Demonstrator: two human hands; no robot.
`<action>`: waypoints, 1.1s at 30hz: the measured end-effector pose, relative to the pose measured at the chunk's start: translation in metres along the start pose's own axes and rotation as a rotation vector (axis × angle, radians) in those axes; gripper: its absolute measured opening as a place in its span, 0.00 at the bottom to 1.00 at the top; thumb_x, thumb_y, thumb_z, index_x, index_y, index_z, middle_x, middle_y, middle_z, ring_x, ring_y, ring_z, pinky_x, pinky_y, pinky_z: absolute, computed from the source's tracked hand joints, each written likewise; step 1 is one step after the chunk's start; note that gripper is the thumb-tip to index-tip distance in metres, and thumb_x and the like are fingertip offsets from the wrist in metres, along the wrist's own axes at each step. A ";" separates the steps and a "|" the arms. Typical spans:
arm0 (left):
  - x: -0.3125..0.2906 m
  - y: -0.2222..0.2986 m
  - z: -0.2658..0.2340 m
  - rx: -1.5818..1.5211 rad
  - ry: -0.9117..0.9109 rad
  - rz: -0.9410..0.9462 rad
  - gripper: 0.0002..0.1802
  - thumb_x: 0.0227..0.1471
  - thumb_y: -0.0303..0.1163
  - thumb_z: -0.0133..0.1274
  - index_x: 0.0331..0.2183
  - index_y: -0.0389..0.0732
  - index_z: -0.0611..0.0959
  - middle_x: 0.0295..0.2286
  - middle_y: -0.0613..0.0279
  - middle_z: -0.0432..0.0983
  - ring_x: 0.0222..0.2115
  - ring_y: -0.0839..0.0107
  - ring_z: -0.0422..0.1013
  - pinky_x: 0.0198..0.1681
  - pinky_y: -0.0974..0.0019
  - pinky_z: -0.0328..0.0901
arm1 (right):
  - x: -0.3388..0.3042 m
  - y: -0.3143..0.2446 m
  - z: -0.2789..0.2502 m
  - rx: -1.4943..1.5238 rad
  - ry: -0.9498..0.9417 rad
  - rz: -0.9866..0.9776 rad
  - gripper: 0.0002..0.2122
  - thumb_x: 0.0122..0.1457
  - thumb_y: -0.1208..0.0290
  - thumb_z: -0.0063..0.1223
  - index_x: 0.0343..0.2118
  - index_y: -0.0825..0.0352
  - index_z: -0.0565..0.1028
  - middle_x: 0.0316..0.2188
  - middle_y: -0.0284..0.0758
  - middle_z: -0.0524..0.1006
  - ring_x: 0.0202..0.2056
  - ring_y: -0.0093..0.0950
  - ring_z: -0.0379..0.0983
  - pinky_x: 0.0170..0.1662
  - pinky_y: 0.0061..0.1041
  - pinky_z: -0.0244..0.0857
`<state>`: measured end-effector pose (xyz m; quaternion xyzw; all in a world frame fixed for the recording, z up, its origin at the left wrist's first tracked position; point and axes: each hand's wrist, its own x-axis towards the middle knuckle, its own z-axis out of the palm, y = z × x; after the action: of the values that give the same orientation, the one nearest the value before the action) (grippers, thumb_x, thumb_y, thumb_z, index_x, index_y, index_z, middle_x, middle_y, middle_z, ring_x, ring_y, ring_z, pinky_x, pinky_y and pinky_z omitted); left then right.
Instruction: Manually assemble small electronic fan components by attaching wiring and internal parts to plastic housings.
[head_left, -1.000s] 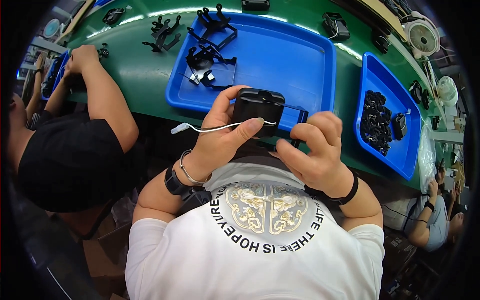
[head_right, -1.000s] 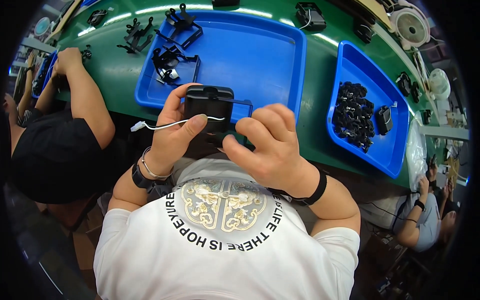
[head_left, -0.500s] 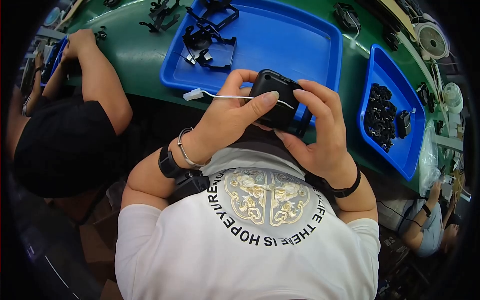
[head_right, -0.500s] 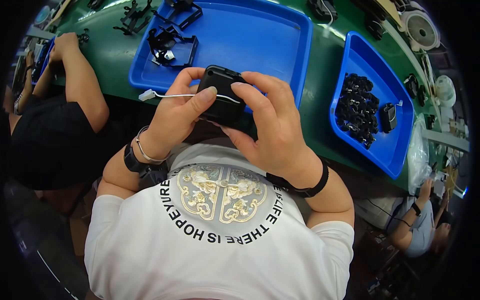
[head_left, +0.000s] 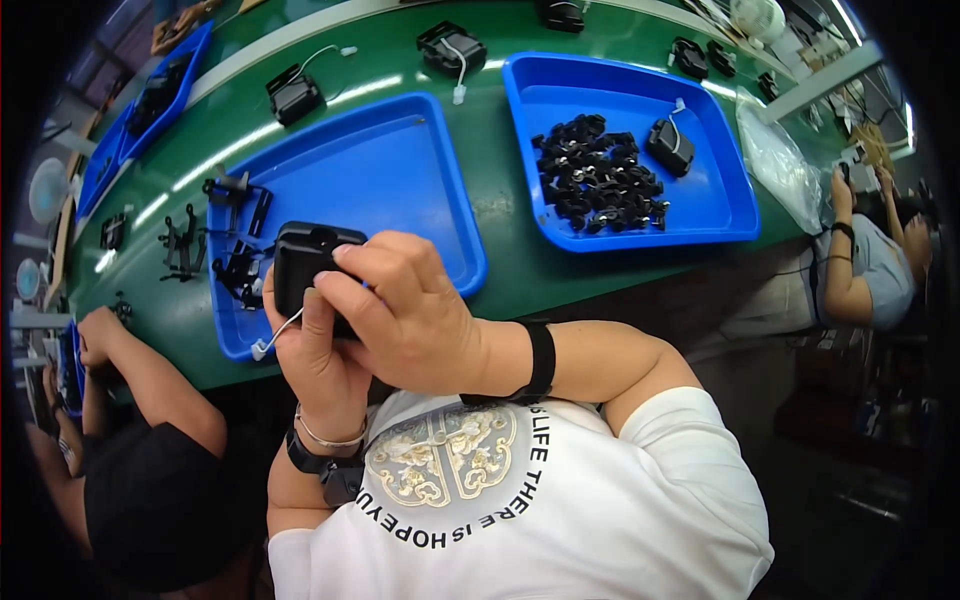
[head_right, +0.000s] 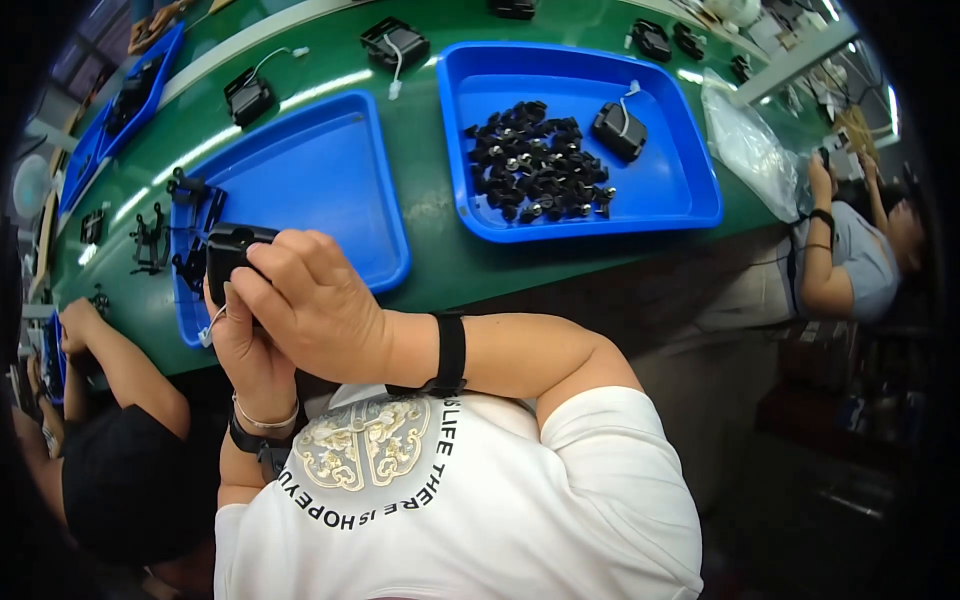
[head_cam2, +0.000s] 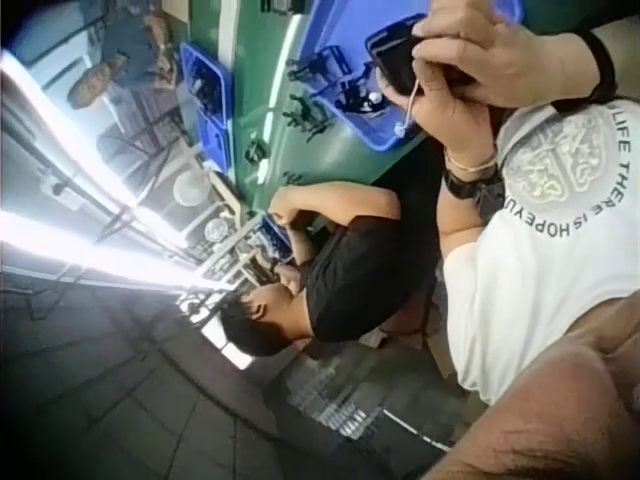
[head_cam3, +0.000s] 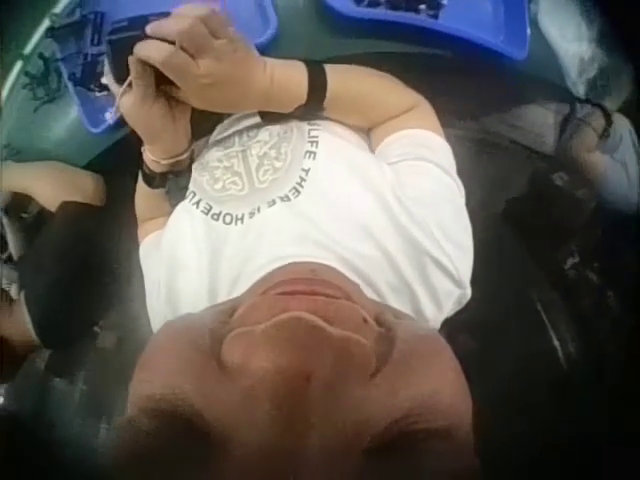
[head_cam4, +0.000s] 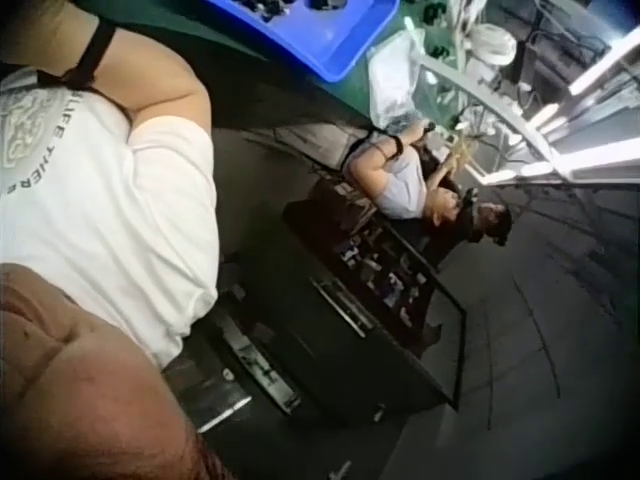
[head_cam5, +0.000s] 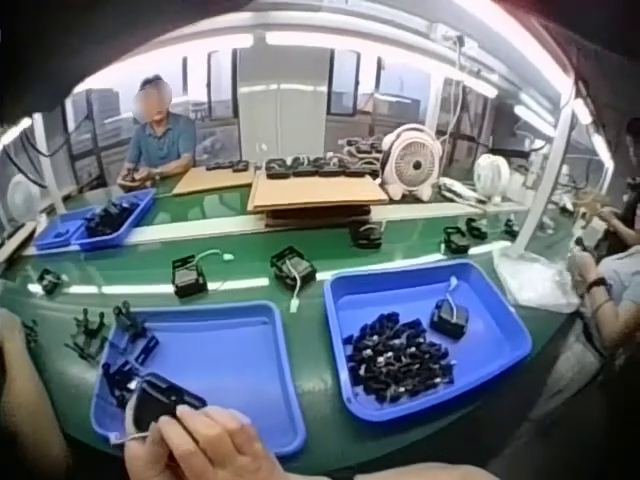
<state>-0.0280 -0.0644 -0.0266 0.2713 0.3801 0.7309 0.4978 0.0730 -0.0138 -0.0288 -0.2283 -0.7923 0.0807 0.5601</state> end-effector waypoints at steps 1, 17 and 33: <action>0.002 0.000 -0.002 0.004 -0.016 -0.003 0.26 0.51 0.37 0.52 0.49 0.41 0.62 0.39 0.61 0.68 0.39 0.71 0.67 0.43 0.69 0.64 | 0.004 -0.002 -0.002 -0.018 0.030 -0.018 0.25 0.32 0.71 0.63 0.39 0.66 0.70 0.41 0.39 0.65 0.41 0.40 0.64 0.43 0.33 0.61; 0.001 0.003 -0.004 0.041 -0.222 -0.186 0.32 0.40 0.32 0.63 0.45 0.41 0.63 0.34 0.62 0.70 0.32 0.72 0.71 0.32 0.71 0.70 | 0.053 0.190 -0.127 -0.307 -0.843 0.471 0.09 0.47 0.71 0.54 0.30 0.70 0.75 0.26 0.43 0.75 0.30 0.37 0.73 0.35 0.29 0.66; 0.003 0.006 -0.011 -0.024 -0.179 -0.326 0.28 0.41 0.27 0.60 0.43 0.40 0.64 0.34 0.60 0.69 0.34 0.71 0.71 0.37 0.66 0.71 | 0.058 0.148 -0.130 -0.310 -0.647 0.311 0.07 0.48 0.78 0.51 0.32 0.69 0.70 0.23 0.40 0.73 0.27 0.34 0.72 0.30 0.26 0.65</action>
<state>-0.0405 -0.0659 -0.0275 0.2641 0.3644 0.6179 0.6447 0.2178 0.1264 0.0104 -0.3903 -0.8866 0.1121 0.2214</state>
